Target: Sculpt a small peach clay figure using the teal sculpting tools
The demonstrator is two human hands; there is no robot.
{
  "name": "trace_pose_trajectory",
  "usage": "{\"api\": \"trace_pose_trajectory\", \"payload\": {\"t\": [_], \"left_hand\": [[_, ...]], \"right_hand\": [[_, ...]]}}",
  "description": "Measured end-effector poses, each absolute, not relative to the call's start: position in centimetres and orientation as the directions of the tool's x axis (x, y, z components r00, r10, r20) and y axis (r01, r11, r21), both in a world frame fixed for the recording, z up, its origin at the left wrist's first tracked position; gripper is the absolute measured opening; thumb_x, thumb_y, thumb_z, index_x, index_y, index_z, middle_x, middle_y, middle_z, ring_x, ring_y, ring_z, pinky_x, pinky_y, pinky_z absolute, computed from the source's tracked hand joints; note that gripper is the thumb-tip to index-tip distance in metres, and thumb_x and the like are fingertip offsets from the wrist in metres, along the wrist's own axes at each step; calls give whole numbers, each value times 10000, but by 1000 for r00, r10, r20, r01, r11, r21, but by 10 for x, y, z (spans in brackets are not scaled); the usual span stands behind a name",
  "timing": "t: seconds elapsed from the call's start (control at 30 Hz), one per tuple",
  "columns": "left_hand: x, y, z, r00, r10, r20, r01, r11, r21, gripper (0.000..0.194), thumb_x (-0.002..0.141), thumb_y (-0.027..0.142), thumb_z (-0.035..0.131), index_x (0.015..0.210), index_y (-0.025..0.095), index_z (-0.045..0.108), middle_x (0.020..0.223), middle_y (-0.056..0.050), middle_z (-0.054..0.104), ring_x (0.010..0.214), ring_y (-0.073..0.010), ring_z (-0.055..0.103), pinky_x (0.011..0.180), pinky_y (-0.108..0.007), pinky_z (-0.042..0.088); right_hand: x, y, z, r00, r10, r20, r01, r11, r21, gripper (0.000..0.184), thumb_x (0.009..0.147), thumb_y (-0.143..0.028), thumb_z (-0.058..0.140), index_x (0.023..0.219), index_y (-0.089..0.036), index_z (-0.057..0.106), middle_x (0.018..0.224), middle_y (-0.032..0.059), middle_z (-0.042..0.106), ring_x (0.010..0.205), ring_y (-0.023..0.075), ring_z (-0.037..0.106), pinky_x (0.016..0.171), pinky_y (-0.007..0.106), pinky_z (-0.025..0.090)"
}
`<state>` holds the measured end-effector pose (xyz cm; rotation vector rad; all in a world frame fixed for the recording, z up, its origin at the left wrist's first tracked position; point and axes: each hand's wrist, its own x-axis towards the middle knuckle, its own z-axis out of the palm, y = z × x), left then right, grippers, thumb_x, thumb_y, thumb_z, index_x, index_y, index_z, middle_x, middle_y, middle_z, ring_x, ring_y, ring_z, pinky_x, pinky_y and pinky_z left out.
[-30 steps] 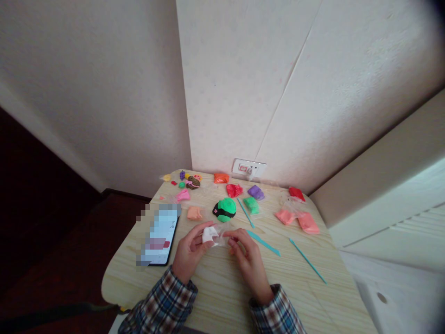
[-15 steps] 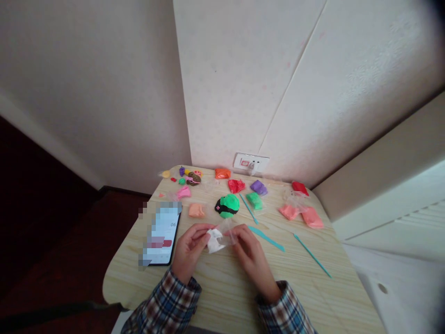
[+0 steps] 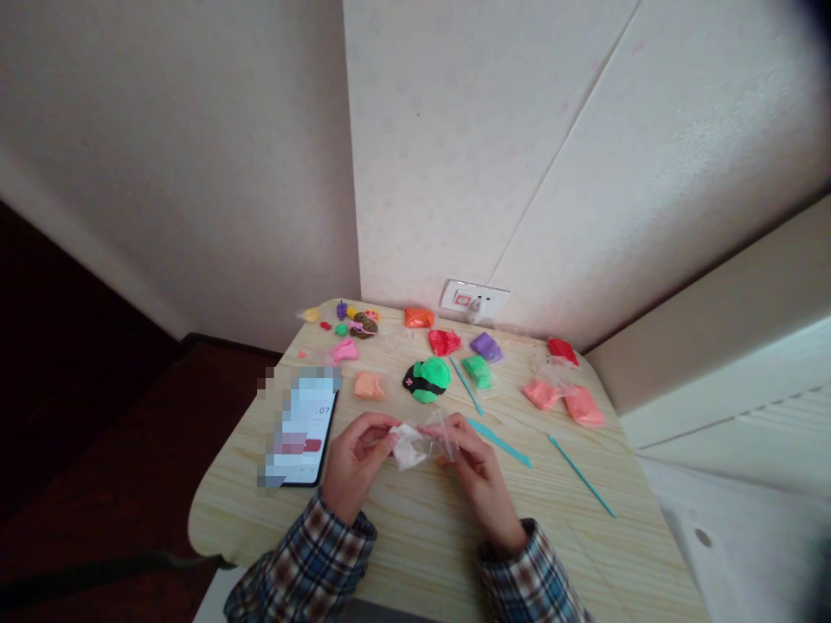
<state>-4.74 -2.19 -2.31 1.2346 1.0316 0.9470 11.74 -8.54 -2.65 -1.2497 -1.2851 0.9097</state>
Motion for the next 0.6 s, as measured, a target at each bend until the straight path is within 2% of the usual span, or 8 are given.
{"api": "trace_pose_trajectory", "payload": {"t": [0.2,0.37,0.5,0.6], "left_hand": [[-45,-24,-23,324,941,-99,22,97,995,157,713,286,669,782,151,629,760,-48,684,738,-186,668,628,-261,553],[-47,-25,-24,368,927,-69,21,66,998,152,730,280,659,798,148,622,771,-47,673,736,-177,659,639,-259,549],[-47,-27,-23,416,906,-74,24,71,997,156,736,287,656,793,149,611,753,-44,663,696,-172,649,575,-243,538],[-47,-27,-23,388,919,-72,50,57,997,146,733,281,652,788,153,607,750,-41,662,687,-165,646,571,-232,533]], "right_hand": [[118,-90,-21,145,979,140,237,103,-966,309,913,-394,474,1129,-301,673,810,19,485,763,162,511,673,289,423],[118,-86,-21,156,974,162,233,123,-965,240,880,-350,547,1041,-296,717,885,42,567,858,184,556,759,313,455],[117,-84,-20,116,974,197,229,167,-959,251,898,-306,520,1063,-302,709,924,54,608,886,187,584,764,312,477],[116,-83,-19,96,976,193,224,168,-960,243,885,-298,549,1070,-305,705,935,54,623,894,184,593,766,306,487]]}}
